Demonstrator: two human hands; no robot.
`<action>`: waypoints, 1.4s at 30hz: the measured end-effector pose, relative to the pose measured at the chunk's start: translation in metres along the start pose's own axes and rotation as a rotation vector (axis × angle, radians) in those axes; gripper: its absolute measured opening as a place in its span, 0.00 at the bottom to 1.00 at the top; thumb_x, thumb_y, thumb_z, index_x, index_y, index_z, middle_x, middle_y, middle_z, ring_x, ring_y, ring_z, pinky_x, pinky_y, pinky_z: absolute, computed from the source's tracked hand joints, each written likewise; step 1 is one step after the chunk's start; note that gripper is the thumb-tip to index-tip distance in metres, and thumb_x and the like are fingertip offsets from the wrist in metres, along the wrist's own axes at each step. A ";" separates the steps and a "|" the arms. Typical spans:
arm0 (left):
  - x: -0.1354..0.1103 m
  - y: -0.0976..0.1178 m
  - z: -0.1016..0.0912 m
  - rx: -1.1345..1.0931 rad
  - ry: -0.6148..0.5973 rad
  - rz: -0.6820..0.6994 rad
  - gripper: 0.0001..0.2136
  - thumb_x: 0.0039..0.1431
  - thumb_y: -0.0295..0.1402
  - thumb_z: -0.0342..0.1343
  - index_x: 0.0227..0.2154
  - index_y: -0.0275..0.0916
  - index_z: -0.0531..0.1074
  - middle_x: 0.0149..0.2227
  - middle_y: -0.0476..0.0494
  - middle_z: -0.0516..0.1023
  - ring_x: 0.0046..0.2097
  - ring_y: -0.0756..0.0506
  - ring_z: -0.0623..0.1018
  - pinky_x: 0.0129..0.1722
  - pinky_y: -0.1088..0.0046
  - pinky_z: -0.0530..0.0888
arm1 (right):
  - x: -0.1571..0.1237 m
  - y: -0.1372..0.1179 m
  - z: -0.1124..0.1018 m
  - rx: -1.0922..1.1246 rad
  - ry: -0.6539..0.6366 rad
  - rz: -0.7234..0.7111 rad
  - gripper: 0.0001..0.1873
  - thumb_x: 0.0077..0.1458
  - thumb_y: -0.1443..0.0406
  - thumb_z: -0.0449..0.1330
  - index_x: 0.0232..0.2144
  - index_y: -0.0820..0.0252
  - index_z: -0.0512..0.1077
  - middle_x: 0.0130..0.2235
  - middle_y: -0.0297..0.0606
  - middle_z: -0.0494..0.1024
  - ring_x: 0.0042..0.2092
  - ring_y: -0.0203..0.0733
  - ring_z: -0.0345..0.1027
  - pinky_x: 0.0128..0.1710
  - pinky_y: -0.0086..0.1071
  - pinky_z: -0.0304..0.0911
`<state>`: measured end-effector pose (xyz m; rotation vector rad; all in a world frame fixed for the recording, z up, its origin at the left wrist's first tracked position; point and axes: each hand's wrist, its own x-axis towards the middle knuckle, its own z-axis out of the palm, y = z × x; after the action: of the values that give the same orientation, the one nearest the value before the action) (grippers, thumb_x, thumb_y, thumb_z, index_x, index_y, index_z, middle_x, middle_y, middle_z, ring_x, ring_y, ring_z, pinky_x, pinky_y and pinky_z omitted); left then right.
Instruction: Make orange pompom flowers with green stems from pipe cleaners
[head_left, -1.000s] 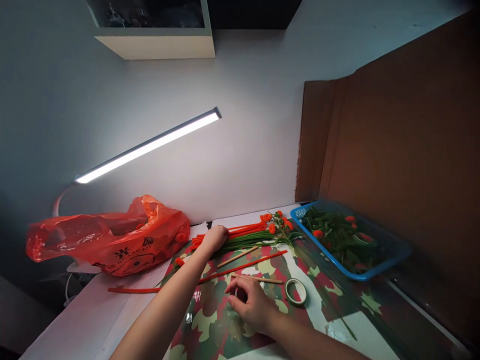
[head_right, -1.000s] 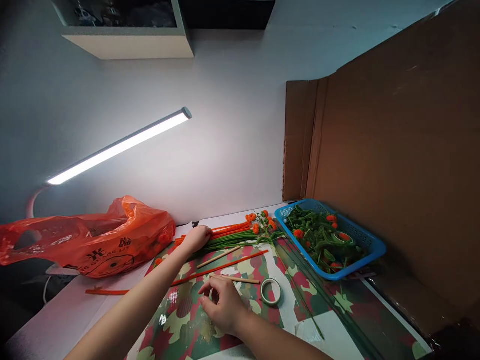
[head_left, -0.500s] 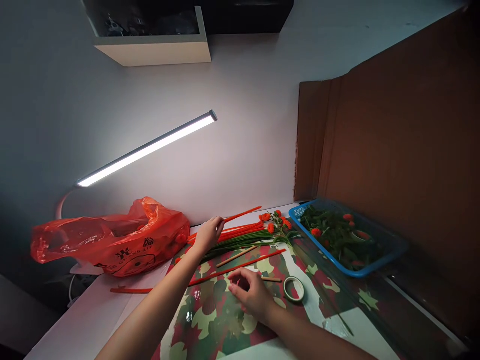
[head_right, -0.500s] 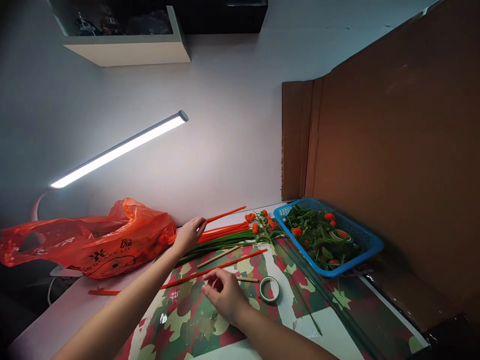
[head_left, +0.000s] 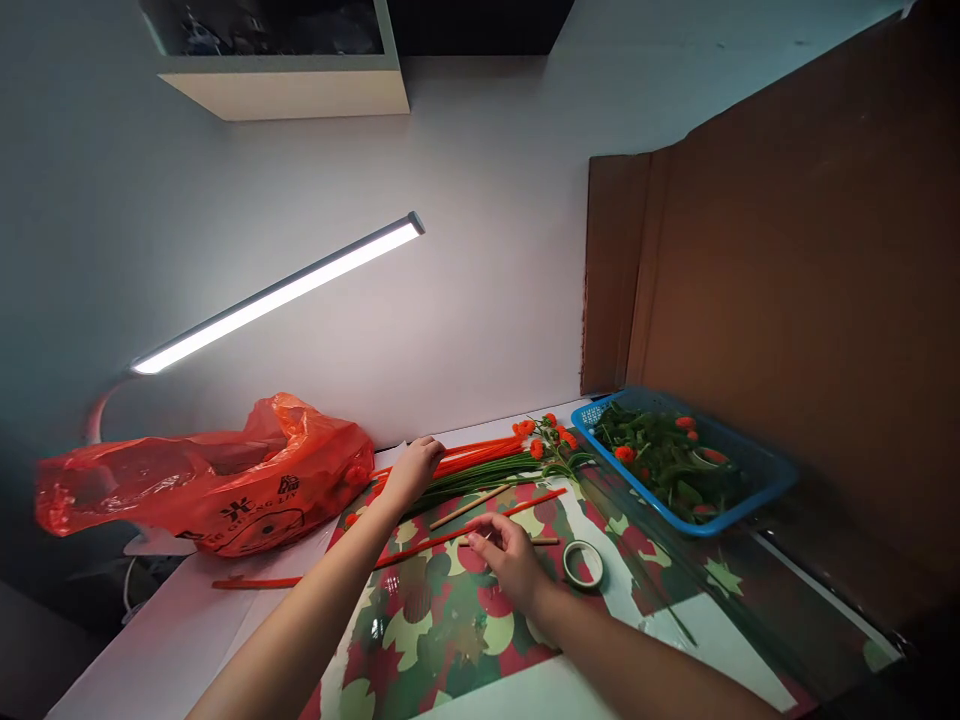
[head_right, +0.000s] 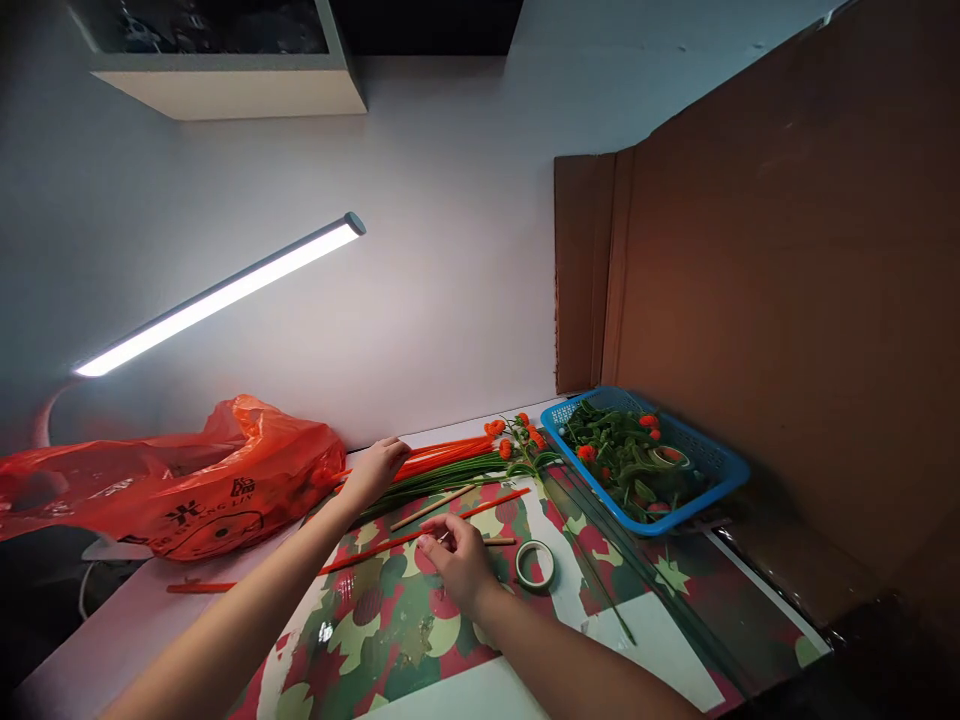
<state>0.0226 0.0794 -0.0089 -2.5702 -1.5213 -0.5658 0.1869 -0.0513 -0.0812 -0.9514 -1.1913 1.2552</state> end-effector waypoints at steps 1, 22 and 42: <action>0.000 -0.002 0.002 0.006 -0.009 -0.002 0.12 0.61 0.28 0.44 0.33 0.39 0.73 0.36 0.42 0.76 0.40 0.44 0.74 0.40 0.71 0.69 | 0.000 0.000 0.000 -0.004 -0.001 0.001 0.14 0.47 0.57 0.61 0.34 0.62 0.71 0.27 0.33 0.71 0.27 0.34 0.61 0.27 0.27 0.56; -0.007 -0.010 0.020 0.004 -0.141 -0.102 0.09 0.50 0.22 0.46 0.32 0.39 0.66 0.38 0.42 0.73 0.38 0.44 0.74 0.38 0.70 0.68 | -0.006 -0.010 0.003 -0.026 -0.043 0.025 0.09 0.48 0.62 0.59 0.31 0.62 0.73 0.22 0.30 0.68 0.24 0.32 0.57 0.23 0.26 0.53; -0.140 0.089 -0.033 -1.286 -0.984 -0.538 0.24 0.51 0.56 0.50 0.24 0.36 0.67 0.21 0.50 0.67 0.23 0.52 0.65 0.23 0.77 0.62 | 0.005 -0.008 -0.006 0.261 0.076 0.149 0.28 0.41 0.42 0.60 0.27 0.62 0.67 0.18 0.26 0.61 0.19 0.28 0.51 0.19 0.26 0.48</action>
<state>0.0300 -0.0892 -0.0204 -3.6410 -2.9730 -0.3416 0.1942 -0.0464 -0.0736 -0.8965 -0.8849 1.4401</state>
